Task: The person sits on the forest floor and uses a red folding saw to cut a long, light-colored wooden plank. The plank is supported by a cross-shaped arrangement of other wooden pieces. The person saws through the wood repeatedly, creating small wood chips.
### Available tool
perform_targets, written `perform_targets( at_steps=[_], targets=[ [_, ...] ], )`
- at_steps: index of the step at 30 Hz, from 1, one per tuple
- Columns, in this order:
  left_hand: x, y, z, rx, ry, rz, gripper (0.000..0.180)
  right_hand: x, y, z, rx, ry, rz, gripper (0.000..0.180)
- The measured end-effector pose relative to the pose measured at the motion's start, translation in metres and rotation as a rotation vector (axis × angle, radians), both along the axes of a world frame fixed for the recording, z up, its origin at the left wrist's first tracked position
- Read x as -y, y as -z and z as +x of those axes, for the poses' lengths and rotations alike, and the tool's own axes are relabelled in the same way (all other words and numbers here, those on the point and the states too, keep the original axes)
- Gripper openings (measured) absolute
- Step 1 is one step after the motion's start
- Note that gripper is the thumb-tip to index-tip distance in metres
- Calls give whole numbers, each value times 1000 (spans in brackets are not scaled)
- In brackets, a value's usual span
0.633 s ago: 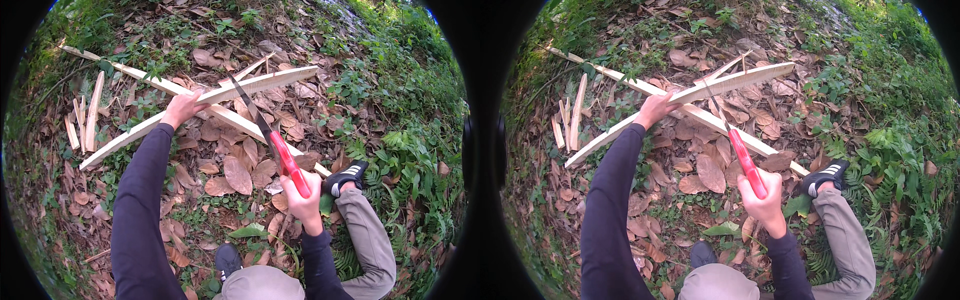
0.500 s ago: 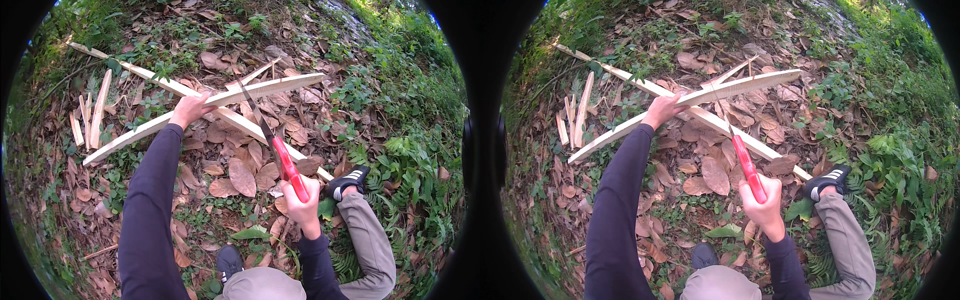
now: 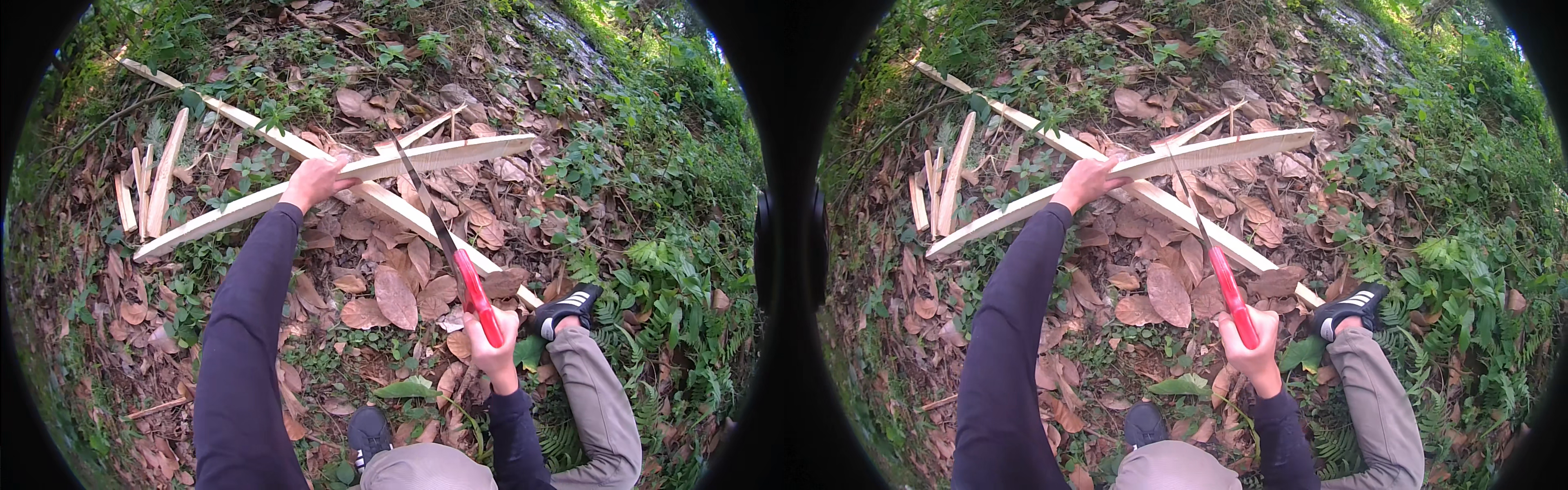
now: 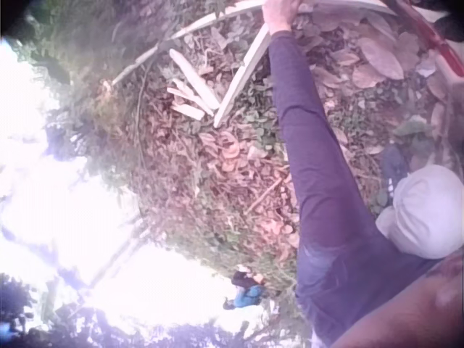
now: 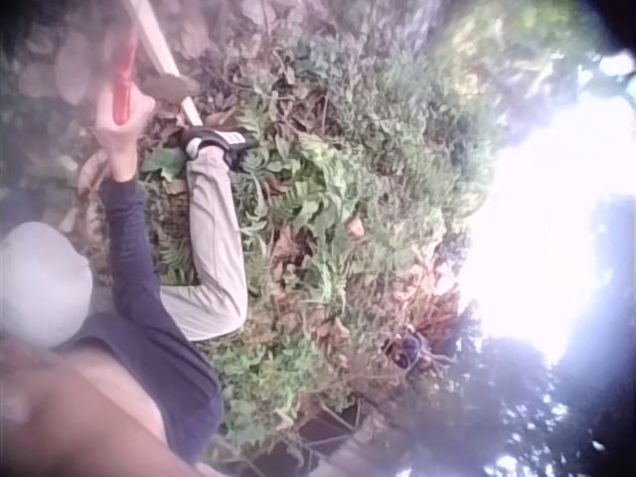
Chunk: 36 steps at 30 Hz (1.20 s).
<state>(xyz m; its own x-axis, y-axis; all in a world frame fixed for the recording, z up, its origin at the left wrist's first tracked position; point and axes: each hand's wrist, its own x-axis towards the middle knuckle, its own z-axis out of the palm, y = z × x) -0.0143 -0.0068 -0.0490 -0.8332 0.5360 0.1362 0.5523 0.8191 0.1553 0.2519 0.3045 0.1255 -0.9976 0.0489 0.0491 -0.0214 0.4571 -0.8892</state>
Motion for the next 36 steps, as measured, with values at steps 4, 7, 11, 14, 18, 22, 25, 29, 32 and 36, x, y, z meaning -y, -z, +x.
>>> perform_targets(
  at_steps=[4,7,11,14,18,22,25,29,32,36],
  targets=[
    [-1,-9,-2,13,0,67,58,18,19,-50,-23,12,-42,22],
    [2,-10,1,36,-20,56,57,13,20,-42,35,-15,-77,14],
    [0,-6,3,72,-44,34,58,8,15,-13,46,61,-127,24],
    [2,-6,-3,95,-48,66,62,9,10,-39,21,49,-74,23],
    [8,-11,-8,59,-33,15,61,9,5,-43,-3,25,-8,25],
    [0,-15,-3,66,-14,8,58,-5,-2,-9,92,70,-94,22],
    [-1,-14,4,50,-7,28,55,4,-23,-18,101,50,-59,24],
    [5,-11,12,20,14,52,55,7,-15,-15,69,12,-15,28],
    [-3,-14,21,55,0,56,55,11,-6,10,38,56,-45,21],
    [-3,-17,24,148,-40,62,61,16,15,-8,27,28,9,17]
  ],
)
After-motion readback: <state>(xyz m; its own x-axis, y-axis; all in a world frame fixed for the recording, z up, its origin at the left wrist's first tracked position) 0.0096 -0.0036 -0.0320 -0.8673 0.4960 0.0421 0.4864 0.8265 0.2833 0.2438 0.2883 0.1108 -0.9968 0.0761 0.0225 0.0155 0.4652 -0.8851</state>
